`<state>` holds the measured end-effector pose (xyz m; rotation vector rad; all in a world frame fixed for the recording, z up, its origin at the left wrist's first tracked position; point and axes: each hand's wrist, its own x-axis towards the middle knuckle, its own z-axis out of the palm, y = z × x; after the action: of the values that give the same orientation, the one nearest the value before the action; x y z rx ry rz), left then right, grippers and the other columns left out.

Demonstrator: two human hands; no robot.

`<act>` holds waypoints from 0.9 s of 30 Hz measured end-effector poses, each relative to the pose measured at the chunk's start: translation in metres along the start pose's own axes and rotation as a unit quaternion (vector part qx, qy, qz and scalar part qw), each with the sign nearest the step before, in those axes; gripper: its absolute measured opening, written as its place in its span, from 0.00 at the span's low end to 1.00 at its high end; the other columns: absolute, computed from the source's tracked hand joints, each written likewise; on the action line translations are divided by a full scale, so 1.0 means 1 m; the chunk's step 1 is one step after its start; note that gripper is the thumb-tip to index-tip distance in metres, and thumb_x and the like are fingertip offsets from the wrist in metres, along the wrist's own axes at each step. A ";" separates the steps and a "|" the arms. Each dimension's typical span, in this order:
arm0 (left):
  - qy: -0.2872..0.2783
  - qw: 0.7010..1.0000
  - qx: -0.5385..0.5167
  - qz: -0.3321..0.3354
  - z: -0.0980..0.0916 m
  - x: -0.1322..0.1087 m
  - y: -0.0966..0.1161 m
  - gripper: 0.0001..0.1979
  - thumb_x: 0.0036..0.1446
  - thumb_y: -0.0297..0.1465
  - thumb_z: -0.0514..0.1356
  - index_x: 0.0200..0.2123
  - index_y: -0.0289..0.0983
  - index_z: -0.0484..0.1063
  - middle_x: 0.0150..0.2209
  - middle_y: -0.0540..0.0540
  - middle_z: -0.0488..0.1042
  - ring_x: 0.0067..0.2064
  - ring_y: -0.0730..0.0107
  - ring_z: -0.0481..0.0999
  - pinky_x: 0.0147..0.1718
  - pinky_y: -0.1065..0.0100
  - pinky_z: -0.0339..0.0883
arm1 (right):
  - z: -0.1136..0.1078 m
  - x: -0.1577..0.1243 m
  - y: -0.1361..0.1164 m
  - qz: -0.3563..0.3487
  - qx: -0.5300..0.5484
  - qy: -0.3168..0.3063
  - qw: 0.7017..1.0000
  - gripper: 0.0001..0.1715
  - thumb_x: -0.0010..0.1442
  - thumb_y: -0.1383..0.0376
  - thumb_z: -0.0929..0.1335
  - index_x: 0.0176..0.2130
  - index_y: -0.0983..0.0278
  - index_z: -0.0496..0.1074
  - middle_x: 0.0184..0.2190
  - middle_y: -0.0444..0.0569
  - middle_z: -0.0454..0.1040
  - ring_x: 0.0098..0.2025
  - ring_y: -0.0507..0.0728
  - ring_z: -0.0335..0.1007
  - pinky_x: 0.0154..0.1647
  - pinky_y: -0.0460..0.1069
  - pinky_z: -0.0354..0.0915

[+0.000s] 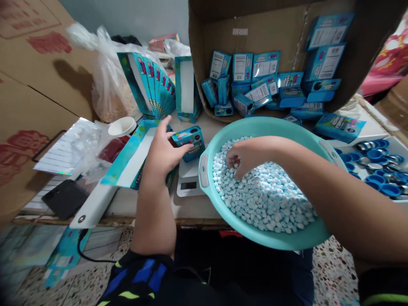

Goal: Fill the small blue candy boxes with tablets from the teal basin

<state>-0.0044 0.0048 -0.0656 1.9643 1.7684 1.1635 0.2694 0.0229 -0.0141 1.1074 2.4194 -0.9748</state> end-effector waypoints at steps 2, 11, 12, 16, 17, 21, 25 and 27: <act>0.089 0.995 -0.004 0.040 -0.001 0.001 0.012 0.45 0.54 0.33 0.71 0.71 0.42 0.57 0.51 0.40 0.79 0.49 0.53 0.80 0.52 0.53 0.74 | -0.001 -0.001 0.000 -0.006 0.001 0.005 1.000 0.13 0.54 0.60 0.77 0.40 0.59 0.77 0.38 0.47 0.78 0.36 0.57 0.70 0.33 0.51 0.57; 0.016 0.939 0.124 0.320 0.000 -0.006 0.046 0.21 0.64 0.23 0.57 0.58 0.42 0.76 0.55 0.44 0.80 0.58 0.54 0.73 0.60 0.51 0.66 | -0.002 0.000 -0.003 -0.031 -0.011 0.010 0.999 0.13 0.55 0.62 0.76 0.39 0.62 0.75 0.38 0.47 0.76 0.36 0.55 0.68 0.34 0.49 0.58; 0.008 0.938 0.126 0.322 0.002 -0.007 0.045 0.21 0.65 0.24 0.57 0.59 0.42 0.75 0.55 0.44 0.80 0.58 0.53 0.73 0.60 0.50 0.66 | -0.003 0.001 -0.002 -0.030 -0.013 0.003 0.999 0.14 0.55 0.60 0.76 0.40 0.62 0.75 0.39 0.47 0.76 0.37 0.56 0.68 0.34 0.50 0.58; 0.015 0.950 0.064 0.304 0.004 -0.006 0.041 0.21 0.66 0.32 0.61 0.62 0.42 0.71 0.58 0.42 0.77 0.58 0.52 0.74 0.61 0.51 0.68 | -0.004 0.003 0.003 -0.006 -0.025 -0.025 0.999 0.23 0.54 0.53 0.76 0.45 0.60 0.75 0.43 0.47 0.77 0.40 0.58 0.70 0.35 0.50 0.59; 0.029 0.959 0.041 0.280 0.004 -0.006 0.040 0.21 0.65 0.35 0.63 0.61 0.43 0.71 0.57 0.42 0.77 0.58 0.53 0.74 0.61 0.52 0.68 | -0.004 0.003 0.002 -0.002 -0.028 -0.024 0.999 0.24 0.54 0.51 0.76 0.46 0.60 0.75 0.44 0.48 0.77 0.41 0.59 0.71 0.35 0.51 0.59; 0.069 0.979 -0.100 0.164 0.011 -0.005 0.037 0.26 0.60 0.43 0.69 0.58 0.43 0.71 0.54 0.43 0.77 0.53 0.56 0.79 0.53 0.57 0.76 | -0.001 -0.005 -0.008 0.018 -0.055 -0.013 0.998 0.31 0.53 0.44 0.76 0.50 0.58 0.76 0.44 0.48 0.78 0.40 0.60 0.72 0.34 0.52 0.60; 0.107 0.952 -0.252 0.134 0.025 -0.002 0.035 0.29 0.58 0.48 0.70 0.57 0.45 0.68 0.50 0.45 0.75 0.50 0.59 0.80 0.51 0.59 0.78 | 0.009 -0.013 -0.027 0.055 -0.100 0.023 0.993 0.45 0.50 0.40 0.76 0.58 0.62 0.72 0.53 0.56 0.75 0.44 0.66 0.73 0.35 0.55 0.64; 0.113 0.941 -0.290 0.134 0.031 -0.002 0.038 0.30 0.58 0.51 0.69 0.57 0.46 0.67 0.50 0.46 0.74 0.51 0.60 0.80 0.51 0.59 0.78 | 0.018 -0.014 -0.034 0.061 -0.133 0.052 0.988 0.53 0.51 0.39 0.76 0.64 0.65 0.68 0.60 0.65 0.69 0.49 0.72 0.72 0.36 0.57 0.66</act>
<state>0.0448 0.0044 -0.0616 1.7794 1.0654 1.8112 0.2533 -0.0131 -0.0046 1.2143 2.4395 -0.5493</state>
